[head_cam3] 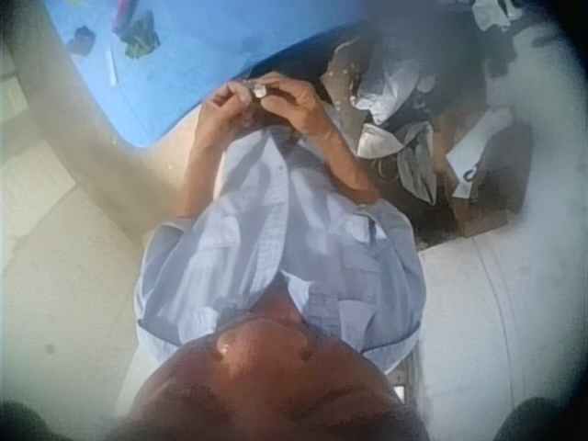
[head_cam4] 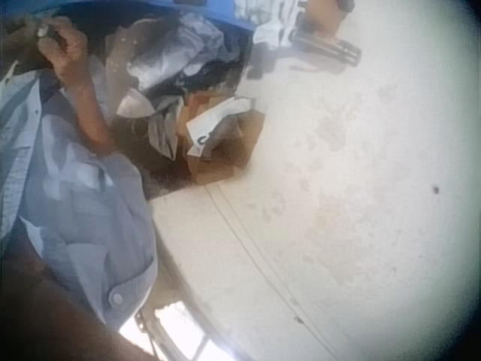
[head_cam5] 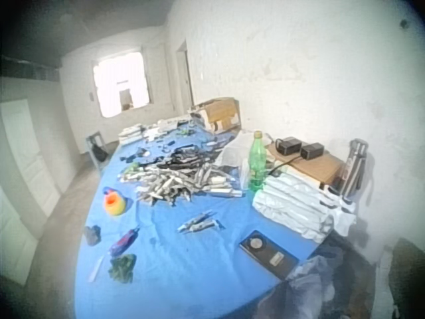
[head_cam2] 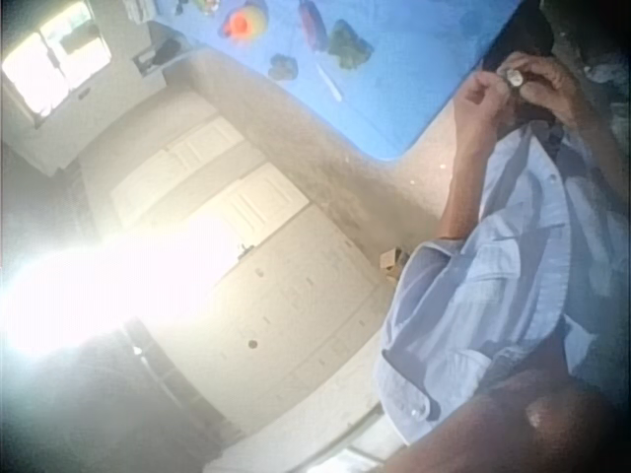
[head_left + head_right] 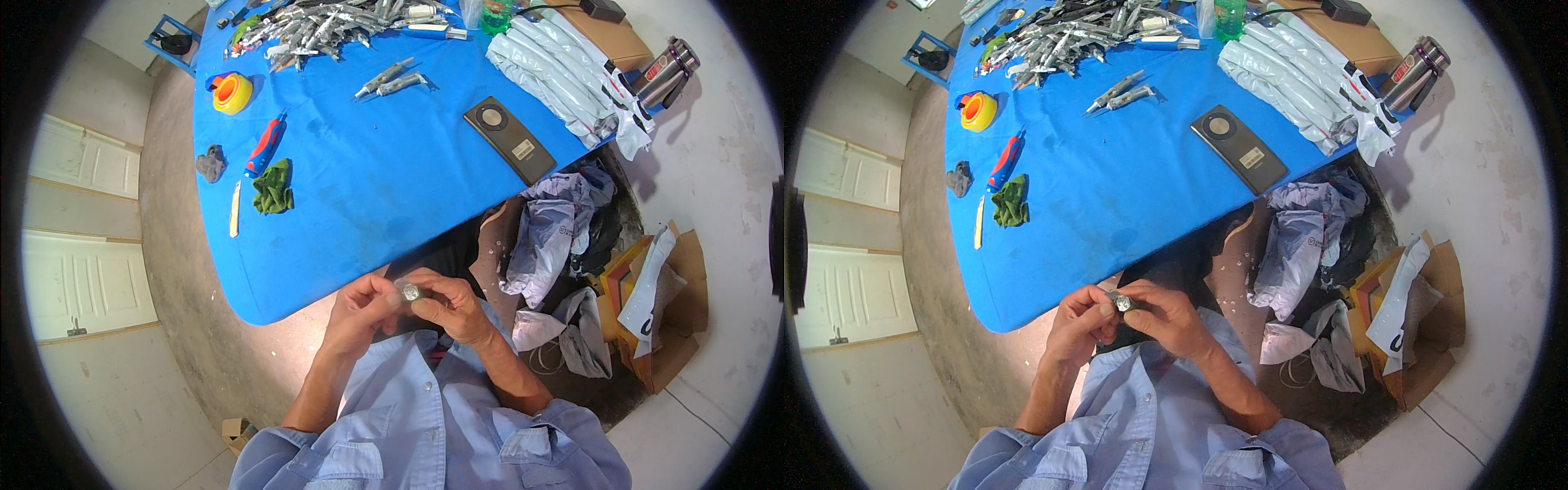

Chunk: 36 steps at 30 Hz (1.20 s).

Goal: The person wipes a small metal component with a green cloth and inserts it into a larger cylindrical metal tool body by hand.

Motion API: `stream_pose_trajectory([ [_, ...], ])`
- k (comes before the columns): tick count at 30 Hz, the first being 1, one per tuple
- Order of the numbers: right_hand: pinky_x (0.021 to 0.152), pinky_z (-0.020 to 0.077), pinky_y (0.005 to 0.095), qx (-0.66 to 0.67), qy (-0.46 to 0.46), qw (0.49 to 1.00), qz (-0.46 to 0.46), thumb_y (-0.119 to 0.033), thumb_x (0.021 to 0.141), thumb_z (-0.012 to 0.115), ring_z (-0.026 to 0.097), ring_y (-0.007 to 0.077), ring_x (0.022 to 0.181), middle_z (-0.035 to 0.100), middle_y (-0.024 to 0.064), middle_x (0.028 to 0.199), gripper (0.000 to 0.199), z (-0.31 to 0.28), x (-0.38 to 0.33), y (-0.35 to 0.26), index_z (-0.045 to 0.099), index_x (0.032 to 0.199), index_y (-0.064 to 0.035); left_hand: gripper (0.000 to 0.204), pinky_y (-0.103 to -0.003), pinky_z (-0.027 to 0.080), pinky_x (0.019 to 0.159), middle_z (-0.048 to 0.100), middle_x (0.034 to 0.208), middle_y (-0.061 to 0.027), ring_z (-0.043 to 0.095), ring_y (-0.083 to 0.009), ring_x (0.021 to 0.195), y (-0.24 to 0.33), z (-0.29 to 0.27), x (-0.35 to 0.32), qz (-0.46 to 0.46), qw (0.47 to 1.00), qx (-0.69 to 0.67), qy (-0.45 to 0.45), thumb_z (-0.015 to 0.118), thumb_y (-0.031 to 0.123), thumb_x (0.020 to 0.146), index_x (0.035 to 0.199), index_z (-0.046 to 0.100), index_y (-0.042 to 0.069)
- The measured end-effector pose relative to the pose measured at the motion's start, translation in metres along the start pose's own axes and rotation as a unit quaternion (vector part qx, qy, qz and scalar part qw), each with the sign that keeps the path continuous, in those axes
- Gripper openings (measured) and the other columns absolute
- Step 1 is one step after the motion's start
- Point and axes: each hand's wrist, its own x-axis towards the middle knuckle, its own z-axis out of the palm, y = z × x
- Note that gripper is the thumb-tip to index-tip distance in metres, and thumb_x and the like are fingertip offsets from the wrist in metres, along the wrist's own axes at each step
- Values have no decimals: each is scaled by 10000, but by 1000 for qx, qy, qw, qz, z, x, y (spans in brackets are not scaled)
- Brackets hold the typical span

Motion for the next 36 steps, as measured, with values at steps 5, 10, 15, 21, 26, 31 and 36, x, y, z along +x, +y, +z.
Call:
stream_pose_trajectory([
  [5,927,538,284,40,-11,999,28,-67,1041,644,643,160,1091,643,104,1236,303,-1,-1,0,648,1322,46,165,-226,449,493,683,781,-50,586,-83,580,4,10,0,19,998,53,25,775,165,963,927,656,55],
  [10,907,558,279,47,-11,998,36,-77,1056,623,647,148,1084,634,98,1256,306,-2,-2,2,639,1332,53,158,-224,440,491,673,757,-39,572,-76,569,4,13,1,37,996,72,29,762,157,975,923,652,58],
  [15,925,541,290,7,-3,1000,15,-61,1036,650,648,164,1076,646,107,1251,310,0,1,0,653,1324,52,172,-223,451,496,668,751,-35,586,-80,574,3,12,0,44,995,79,30,777,178,962,923,651,66],
  [21,923,527,311,-110,3,994,-18,-50,998,692,650,188,1079,676,125,1203,319,2,5,-10,677,1302,42,172,-228,426,548,639,768,-2,545,-65,620,6,7,1,15,999,37,10,773,173,970,933,648,61],
  [26,888,535,312,-174,3,983,-57,-62,996,698,666,200,1038,696,125,1163,287,3,7,-14,695,1266,35,184,-234,435,547,643,775,-5,555,-72,619,6,5,1,-6,1000,26,8,783,197,959,944,650,71],
  [31,908,524,330,-194,-11,980,-51,-39,978,693,652,223,1043,678,125,1176,329,3,9,-18,682,1301,23,190,-236,492,519,683,784,-43,637,-104,618,3,2,2,-1,1000,4,0,781,205,936,929,641,77],
  [36,903,523,331,-194,-12,980,-51,-39,977,691,651,227,1035,675,128,1175,341,3,9,-21,679,1312,22,183,-248,496,526,688,789,-52,639,-110,619,1,0,2,-2,1000,-4,-1,778,198,937,930,639,79],
])
